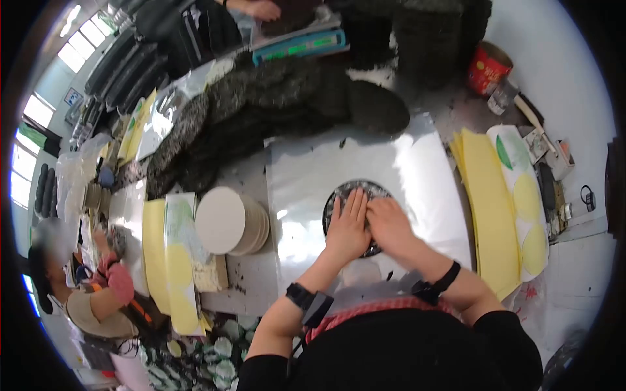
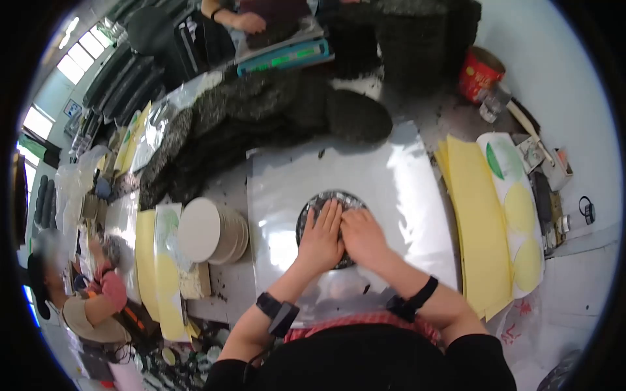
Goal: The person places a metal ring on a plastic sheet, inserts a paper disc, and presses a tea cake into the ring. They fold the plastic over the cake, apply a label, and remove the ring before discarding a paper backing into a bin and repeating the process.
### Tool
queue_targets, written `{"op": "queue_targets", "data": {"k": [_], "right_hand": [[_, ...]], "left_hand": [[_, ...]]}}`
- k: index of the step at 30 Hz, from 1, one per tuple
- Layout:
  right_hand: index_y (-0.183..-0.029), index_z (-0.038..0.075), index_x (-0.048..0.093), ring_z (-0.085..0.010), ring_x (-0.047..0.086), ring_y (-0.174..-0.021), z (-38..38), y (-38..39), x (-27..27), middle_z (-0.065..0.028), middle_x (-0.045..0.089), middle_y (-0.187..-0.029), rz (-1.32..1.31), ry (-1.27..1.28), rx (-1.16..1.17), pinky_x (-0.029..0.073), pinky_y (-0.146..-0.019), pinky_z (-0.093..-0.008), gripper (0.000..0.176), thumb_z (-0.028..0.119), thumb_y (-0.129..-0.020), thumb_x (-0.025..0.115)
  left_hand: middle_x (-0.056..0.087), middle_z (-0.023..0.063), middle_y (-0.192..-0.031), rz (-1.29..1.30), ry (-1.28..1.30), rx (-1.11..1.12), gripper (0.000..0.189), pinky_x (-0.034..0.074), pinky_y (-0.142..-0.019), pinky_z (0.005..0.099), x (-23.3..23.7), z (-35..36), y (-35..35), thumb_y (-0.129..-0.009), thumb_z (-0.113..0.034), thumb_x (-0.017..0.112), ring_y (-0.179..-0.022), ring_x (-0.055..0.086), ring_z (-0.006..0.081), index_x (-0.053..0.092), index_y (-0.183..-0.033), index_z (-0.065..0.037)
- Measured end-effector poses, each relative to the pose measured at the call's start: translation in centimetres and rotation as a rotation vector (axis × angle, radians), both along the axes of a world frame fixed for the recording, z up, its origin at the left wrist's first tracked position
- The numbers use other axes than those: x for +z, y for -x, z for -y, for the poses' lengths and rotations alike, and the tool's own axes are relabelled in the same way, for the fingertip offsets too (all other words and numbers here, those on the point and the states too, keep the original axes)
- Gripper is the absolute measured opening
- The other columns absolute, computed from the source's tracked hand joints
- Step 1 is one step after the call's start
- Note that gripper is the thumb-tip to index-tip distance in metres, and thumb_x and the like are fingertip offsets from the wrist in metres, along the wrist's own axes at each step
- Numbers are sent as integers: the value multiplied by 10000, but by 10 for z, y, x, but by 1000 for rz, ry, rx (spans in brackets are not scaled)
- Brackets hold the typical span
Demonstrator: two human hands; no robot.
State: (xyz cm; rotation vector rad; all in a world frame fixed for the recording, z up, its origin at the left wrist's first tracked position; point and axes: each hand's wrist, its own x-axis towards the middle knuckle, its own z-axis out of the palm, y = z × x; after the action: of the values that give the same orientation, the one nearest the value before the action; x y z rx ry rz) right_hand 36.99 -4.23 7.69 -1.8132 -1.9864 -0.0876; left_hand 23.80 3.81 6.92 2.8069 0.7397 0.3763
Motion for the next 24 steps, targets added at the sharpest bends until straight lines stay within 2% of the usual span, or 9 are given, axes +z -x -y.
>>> {"op": "queue_targets", "data": {"k": [5,7,9,10,12,15,18,21,24], "right_hand": [[-998,72,627,-316,533,-1122,34,-27,18,-132,599,-1090,-452,-72,126,355,-1062,-458,289,156,-727,680],[-961,72,610,-346,537,-1069,61,-81,45,-136,592,-1088,-263,-304,-160,394,-999,-473,285,153,-704,701],[-1002,78,549,-362,491,-1049,83,-173,34,-170,525,-1183,-110,-283,-576,379,-929,-481,372,172,-684,718],[-1041,67,533,-352,449,-1166,93,-221,17,-179,494,-1244,7,-222,-803,336,-1009,-490,450,181,-657,738],[-1035,53,535,-340,408,-1257,111,-279,16,-183,482,-1282,250,-49,-1011,283,-1071,-522,403,191,-703,716],[-1037,60,546,-327,342,-1335,115,-362,-38,-159,427,-1383,640,-3,-1016,239,-1095,-576,333,208,-770,677],[-1073,50,556,-315,490,-1221,115,-369,-47,-145,551,-1278,495,15,-1046,374,-1015,-512,286,221,-852,619],[-1036,51,606,-304,629,-1000,113,-384,-26,-117,679,-1043,-455,-237,-1385,480,-865,-423,254,243,-872,622],[-932,43,638,-323,656,-795,119,-401,-52,-122,686,-797,-437,-529,-1194,494,-718,-393,225,262,-882,626]], "left_hand": [[277,214,-1512,-54,25,-31,720,101,-1137,571,4,10,5,-820,-295,525,-1428,216,333,325,-1421,46],[268,226,-1511,-112,3,-40,720,83,-1137,572,5,10,6,-832,-316,532,-1429,202,347,327,-1419,46],[255,238,-1512,-113,33,-44,716,70,-1137,573,9,11,0,-845,-313,526,-1432,185,355,311,-1423,50],[251,242,-1512,-113,41,-45,717,67,-1138,572,12,12,0,-848,-312,525,-1432,180,358,305,-1425,52],[246,249,-1510,-131,41,-41,716,66,-1139,571,13,10,0,-853,-311,521,-1432,176,363,298,-1427,53],[246,252,-1509,-149,34,-18,707,77,-1140,564,12,11,-4,-859,-305,513,-1431,173,368,296,-1426,57],[246,248,-1510,-163,89,-3,707,82,-1141,560,21,13,-8,-858,-300,512,-1431,174,367,293,-1428,56],[245,243,-1512,-176,50,-12,718,86,-1142,558,16,12,-6,-850,-300,519,-1431,174,370,288,-1431,55],[251,244,-1511,-166,42,-10,719,89,-1142,559,17,12,-5,-846,-291,524,-1427,183,374,292,-1426,63]]}}
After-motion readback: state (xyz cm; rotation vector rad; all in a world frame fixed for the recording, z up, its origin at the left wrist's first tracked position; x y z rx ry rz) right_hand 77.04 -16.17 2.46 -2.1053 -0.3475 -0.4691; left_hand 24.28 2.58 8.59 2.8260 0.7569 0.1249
